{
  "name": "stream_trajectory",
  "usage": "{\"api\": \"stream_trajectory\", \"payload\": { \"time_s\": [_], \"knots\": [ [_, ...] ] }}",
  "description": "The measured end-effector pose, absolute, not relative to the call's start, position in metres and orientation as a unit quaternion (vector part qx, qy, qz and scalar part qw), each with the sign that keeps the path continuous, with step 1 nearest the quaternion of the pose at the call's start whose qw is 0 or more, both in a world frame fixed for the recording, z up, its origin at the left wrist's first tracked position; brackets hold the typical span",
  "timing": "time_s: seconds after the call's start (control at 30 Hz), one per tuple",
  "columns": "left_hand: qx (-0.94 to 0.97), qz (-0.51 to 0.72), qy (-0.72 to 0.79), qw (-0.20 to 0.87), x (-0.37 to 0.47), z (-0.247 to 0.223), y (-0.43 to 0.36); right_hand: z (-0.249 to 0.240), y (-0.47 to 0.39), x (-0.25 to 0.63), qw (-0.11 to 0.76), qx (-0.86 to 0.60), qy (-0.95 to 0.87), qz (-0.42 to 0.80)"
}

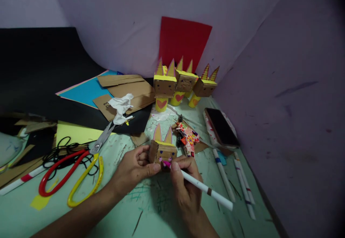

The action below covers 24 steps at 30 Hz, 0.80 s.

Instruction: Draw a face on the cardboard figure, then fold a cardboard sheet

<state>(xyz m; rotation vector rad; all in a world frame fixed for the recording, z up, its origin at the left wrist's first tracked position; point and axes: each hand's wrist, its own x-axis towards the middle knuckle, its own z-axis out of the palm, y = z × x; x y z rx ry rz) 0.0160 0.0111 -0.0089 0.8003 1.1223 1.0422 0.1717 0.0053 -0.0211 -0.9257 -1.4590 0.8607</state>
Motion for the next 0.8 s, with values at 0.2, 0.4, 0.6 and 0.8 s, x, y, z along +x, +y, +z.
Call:
{"api": "stream_trajectory", "payload": {
  "time_s": [0.2, 0.4, 0.6, 0.8],
  "knots": [
    [0.360, 0.468, 0.471, 0.655, 0.0158, -0.0113, 0.0110, -0.0207, 0.0067, 0.1684, 0.573, -0.398, -0.639, 0.324],
    [0.362, 0.472, 0.472, 0.651, 0.0156, -0.0106, 0.0101, -0.0249, 0.0085, 0.1698, 0.562, -0.398, -0.663, 0.293],
    [0.366, 0.470, 0.484, 0.641, 0.0154, -0.0098, 0.0109, -0.0190, 0.0066, 0.1687, 0.557, -0.420, -0.648, 0.304],
    [0.369, 0.469, 0.479, 0.644, 0.0148, -0.0115, 0.0099, -0.0190, 0.0066, 0.1683, 0.556, -0.413, -0.647, 0.319]
  ]
}}
